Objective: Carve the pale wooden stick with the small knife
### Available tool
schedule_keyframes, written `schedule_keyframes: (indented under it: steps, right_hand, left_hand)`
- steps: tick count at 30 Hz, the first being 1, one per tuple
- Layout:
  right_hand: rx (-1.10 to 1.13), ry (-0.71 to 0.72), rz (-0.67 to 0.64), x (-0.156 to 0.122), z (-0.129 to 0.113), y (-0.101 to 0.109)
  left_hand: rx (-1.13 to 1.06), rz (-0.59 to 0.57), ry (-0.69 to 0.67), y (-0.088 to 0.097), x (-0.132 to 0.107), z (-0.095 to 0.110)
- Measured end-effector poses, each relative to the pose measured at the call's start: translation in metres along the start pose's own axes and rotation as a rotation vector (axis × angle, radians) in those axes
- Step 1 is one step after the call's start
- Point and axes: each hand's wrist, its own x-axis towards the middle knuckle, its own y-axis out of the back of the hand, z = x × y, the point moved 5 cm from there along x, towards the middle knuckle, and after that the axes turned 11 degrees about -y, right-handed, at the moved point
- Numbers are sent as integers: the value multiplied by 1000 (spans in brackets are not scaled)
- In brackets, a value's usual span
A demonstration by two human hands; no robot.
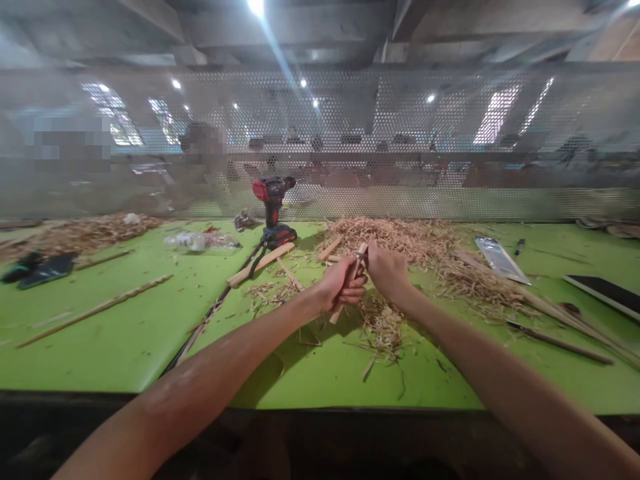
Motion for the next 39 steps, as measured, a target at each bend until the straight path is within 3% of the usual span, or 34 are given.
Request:
schedule_keyframes:
  steps: [8,13,18,21,25,30,39]
  right_hand:
    - [14,-43,-16,4,7,-4]
    - [9,-85,-9,11,13,-8]
    - [-29,-285,-32,31,58,-8]
    - [-34,-343,-10,36,77,-3]
    - [-7,-245,39,28,54,5]
    - [10,-95,33,9,11,9]
    - [-4,-63,-4,-2,-2,14]
  left_hand:
    - [85,69,-12,-5,2,-3]
    - [110,34,-20,-4,4,-6]
    - [160,-121,93,-20,-13,-23]
    - [109,-87,40,-18,-11,-13]
    - [26,-36,14,-6,-3,6]
    - [-10,-34,24,-7,-5,6]
    - [22,112,-20,-13,-5,5]
